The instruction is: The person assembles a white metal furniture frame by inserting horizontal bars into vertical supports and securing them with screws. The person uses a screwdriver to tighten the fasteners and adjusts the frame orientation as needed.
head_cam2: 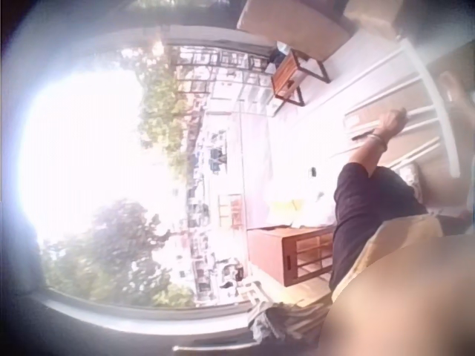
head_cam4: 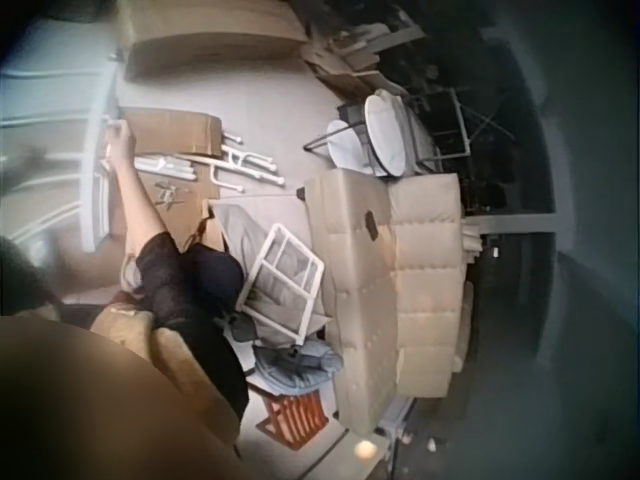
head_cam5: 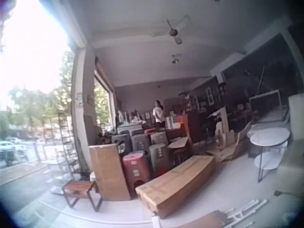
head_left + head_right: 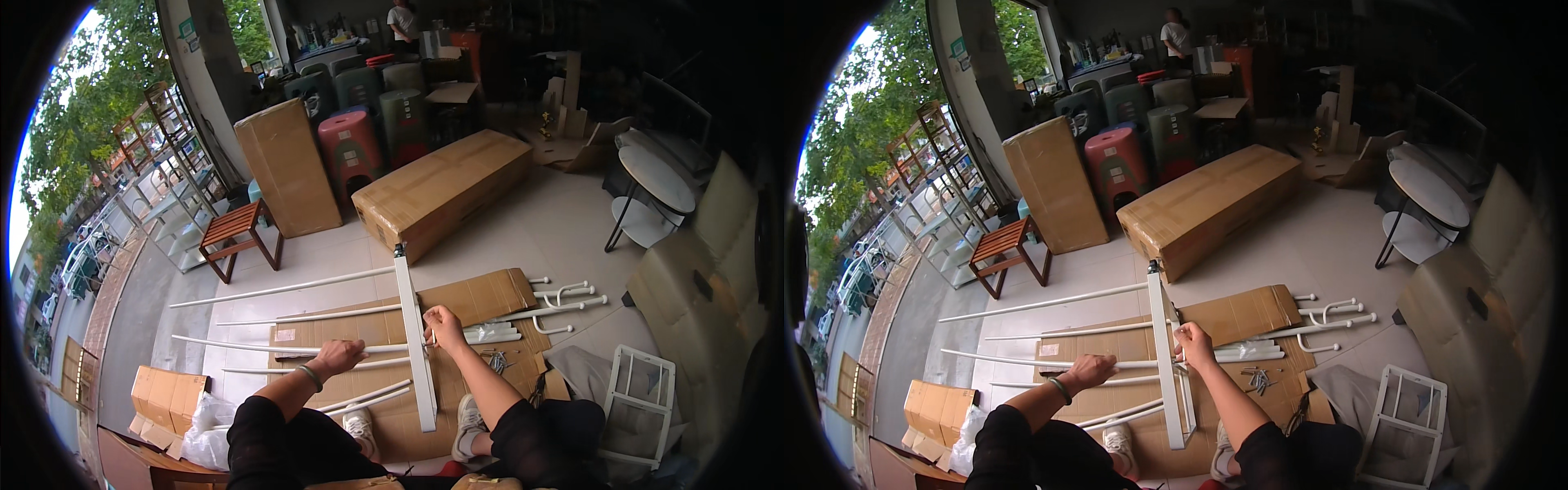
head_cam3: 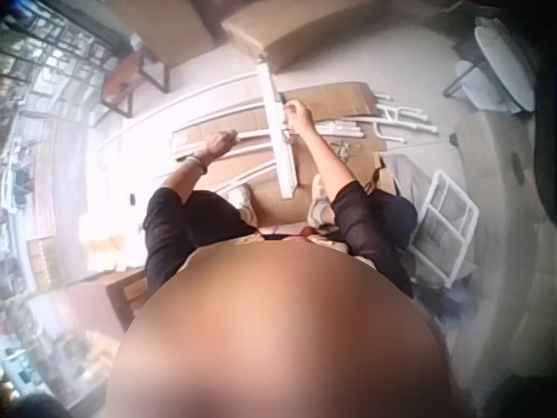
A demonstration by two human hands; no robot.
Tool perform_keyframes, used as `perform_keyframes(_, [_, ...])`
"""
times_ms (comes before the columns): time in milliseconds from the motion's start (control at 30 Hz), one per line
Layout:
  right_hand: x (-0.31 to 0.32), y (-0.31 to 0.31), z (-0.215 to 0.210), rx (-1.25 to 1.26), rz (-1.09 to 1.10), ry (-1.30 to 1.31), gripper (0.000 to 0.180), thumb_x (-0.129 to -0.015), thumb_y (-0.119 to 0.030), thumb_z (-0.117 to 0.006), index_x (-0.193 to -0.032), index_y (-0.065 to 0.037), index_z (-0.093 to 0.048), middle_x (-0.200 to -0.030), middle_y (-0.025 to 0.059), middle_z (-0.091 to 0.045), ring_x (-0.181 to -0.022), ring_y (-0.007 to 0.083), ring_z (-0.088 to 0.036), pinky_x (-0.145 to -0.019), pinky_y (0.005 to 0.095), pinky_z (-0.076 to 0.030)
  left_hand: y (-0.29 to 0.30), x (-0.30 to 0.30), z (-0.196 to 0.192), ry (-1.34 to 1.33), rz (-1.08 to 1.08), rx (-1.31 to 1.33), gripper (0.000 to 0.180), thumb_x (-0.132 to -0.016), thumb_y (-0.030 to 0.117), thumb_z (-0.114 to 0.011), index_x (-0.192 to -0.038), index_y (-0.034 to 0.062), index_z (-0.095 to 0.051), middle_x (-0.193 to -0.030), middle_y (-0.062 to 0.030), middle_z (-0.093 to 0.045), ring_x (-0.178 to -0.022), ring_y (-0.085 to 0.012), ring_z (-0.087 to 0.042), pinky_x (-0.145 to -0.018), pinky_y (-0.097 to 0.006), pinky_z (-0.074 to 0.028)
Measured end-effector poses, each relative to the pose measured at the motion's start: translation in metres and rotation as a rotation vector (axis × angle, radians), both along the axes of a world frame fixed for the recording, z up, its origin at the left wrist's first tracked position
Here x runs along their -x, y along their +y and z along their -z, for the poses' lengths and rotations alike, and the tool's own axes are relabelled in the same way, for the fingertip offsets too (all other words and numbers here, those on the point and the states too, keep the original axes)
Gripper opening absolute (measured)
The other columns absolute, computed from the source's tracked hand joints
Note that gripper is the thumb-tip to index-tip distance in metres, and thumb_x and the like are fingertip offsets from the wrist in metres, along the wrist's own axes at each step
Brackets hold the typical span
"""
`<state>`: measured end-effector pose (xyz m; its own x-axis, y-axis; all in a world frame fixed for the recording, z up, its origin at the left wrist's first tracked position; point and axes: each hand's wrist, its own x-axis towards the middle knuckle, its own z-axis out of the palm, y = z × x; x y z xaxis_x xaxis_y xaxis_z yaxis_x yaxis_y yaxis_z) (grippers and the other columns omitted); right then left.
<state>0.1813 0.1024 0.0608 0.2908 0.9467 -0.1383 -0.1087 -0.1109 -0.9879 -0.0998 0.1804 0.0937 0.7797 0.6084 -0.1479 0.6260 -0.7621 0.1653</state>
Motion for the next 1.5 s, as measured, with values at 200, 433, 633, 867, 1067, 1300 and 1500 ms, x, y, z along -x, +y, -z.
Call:
perform_keyframes(200, [0.013,-0.010,0.042,0.314,0.047,0.248,0.031,-0.094,-0.031,-0.054,-0.077,-0.005,-0.058,-0.059,0.0032,-0.057,-0.043,0.0109,-0.052,-0.036,0.0255,-0.039,-0.013,-0.001,-0.012,0.044,-0.038,0.006,0.032,-0.091,0.042,-0.051,-0.089,0.0098,-0.052,-0.078,-0.0162,-0.066,-0.075,-0.0377,-0.064,-0.062,-0.048,-0.050])
perform_keyframes(433, [0.047,-0.100,0.046,0.172,0.132,0.311,0.035,-0.097,-0.033,-0.050,-0.074,-0.008,-0.058,-0.058,0.0008,-0.057,-0.045,0.0085,-0.051,-0.039,0.0222,-0.035,-0.016,-0.001,-0.011,0.003,-0.038,-0.007,0.032,-0.091,0.042,-0.051,-0.089,0.0093,-0.052,-0.077,-0.0171,-0.065,-0.075,-0.0391,-0.063,-0.061,-0.050,-0.049])
perform_keyframes(633, [0.047,-0.123,0.023,-0.036,0.065,-0.176,0.021,-0.093,-0.019,-0.055,-0.080,-0.002,-0.058,-0.064,0.0032,-0.059,-0.054,0.0103,-0.056,-0.049,0.0253,-0.043,-0.013,-0.002,-0.011,-0.003,-0.036,-0.013,0.030,-0.090,0.038,-0.052,-0.090,0.0088,-0.054,-0.078,-0.0165,-0.065,-0.075,-0.0386,-0.063,-0.062,-0.049,-0.049])
perform_keyframes(867, [0.014,-0.076,-0.015,-0.346,0.212,-0.593,0.023,-0.084,-0.019,-0.069,-0.087,-0.001,-0.055,-0.070,0.0098,-0.060,-0.065,0.0215,-0.060,-0.057,0.0326,-0.047,-0.009,-0.001,-0.002,-0.015,-0.009,-0.046,0.032,-0.092,0.040,-0.050,-0.088,0.0083,-0.052,-0.072,-0.0147,-0.064,-0.069,-0.0363,-0.063,-0.058,-0.048,-0.048])
perform_keyframes(1067, [-0.011,0.004,0.000,-0.093,0.042,-0.263,0.015,-0.088,-0.015,-0.064,-0.088,-0.002,-0.056,-0.063,0.0038,-0.060,-0.047,0.0110,-0.052,-0.043,0.0258,-0.041,-0.005,-0.002,-0.004,-0.005,0.015,-0.083,0.033,-0.091,0.042,-0.052,-0.088,0.0088,-0.051,-0.069,-0.0143,-0.065,-0.066,-0.0356,-0.063,-0.055,-0.047,-0.049])
perform_keyframes(1300, [0.007,-0.036,0.065,0.298,-0.005,0.171,0.030,-0.093,-0.029,-0.053,-0.074,-0.006,-0.057,-0.056,0.0010,-0.053,-0.044,0.0091,-0.048,-0.036,0.0242,-0.035,-0.010,-0.003,-0.002,0.021,-0.035,-0.034,0.033,-0.091,0.042,-0.052,-0.088,0.0083,-0.052,-0.071,-0.0143,-0.065,-0.069,-0.0356,-0.064,-0.058,-0.047,-0.049])
perform_keyframes(1500, [0.045,-0.116,0.042,0.128,0.136,0.240,0.031,-0.096,-0.031,-0.051,-0.077,-0.007,-0.056,-0.059,-0.0005,-0.052,-0.049,0.0061,-0.046,-0.045,0.0204,-0.036,-0.012,-0.003,-0.003,0.012,-0.023,-0.046,0.034,-0.091,0.042,-0.051,-0.088,0.0089,-0.053,-0.070,-0.0142,-0.065,-0.068,-0.0362,-0.064,-0.058,-0.047,-0.050])
